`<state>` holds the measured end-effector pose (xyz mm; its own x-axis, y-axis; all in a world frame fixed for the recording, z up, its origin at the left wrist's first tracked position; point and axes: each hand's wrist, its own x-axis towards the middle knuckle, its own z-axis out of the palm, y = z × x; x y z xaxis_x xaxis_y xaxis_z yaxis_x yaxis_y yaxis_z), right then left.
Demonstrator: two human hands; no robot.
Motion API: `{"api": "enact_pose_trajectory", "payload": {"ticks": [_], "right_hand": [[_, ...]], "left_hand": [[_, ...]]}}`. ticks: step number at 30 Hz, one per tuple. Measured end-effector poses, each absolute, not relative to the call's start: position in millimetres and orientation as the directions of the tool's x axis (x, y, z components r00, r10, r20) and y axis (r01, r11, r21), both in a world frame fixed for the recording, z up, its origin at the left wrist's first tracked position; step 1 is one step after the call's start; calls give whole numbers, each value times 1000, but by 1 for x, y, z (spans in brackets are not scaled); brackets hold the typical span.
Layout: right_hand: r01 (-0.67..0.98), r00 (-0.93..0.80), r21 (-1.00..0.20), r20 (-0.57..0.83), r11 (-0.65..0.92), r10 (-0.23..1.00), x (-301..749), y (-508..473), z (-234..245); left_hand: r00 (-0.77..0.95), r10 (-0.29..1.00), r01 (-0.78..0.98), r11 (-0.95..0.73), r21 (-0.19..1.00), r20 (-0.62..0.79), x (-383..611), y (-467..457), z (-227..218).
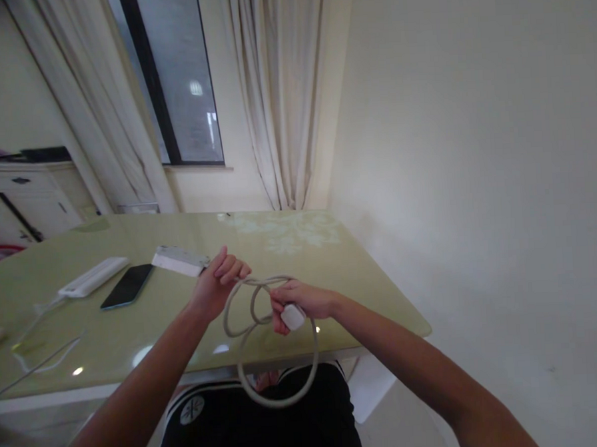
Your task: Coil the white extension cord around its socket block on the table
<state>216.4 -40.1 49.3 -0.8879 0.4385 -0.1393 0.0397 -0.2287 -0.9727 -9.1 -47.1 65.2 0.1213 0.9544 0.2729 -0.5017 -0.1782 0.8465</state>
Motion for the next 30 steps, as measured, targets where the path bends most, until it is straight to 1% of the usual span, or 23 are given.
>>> {"api": "enact_pose_trajectory", "payload": {"ticks": [1,3,7,10,13,18,22,25,28,30], "right_hand": [[51,-893,-970,-151,-238,424,219,-41,49],[46,-876,-972,-151,-232,458,222,-41,48],[-100,-791,-959,-85,-265,606,213,-42,47],[-169,-777,-937,-63,-305,626,200,-47,46],[-112,-809,-946,-90,-303,581,191,-54,45],[84,-848,-955,-219,-286,483,190,-66,51],[170,-866,-919,-312,-357,391,203,-75,56],[208,-881,-891,-350,-403,318,224,-83,55],[286,-886,-882,-392,-374,249,248,-89,52],[342,-875,-885,-423,-316,236,262,-90,53]], "left_hand": [[161,951,-526,-144,838,264,-4,-52,70],[181,948,-562,-118,819,261,5,-58,78],[120,958,-601,-140,787,262,20,-67,92],[69,971,-646,-132,752,229,24,-73,105],[-32,982,-657,-161,737,187,19,-74,112],[-9,999,-545,-33,838,33,6,-75,105],[-24,1000,-505,0,863,-14,-12,-74,93],[-130,991,-490,-41,871,-26,-42,-65,82],[-210,975,-471,-34,881,-75,-75,-59,70],[-237,968,-445,-37,895,-78,-88,-60,64]]}}
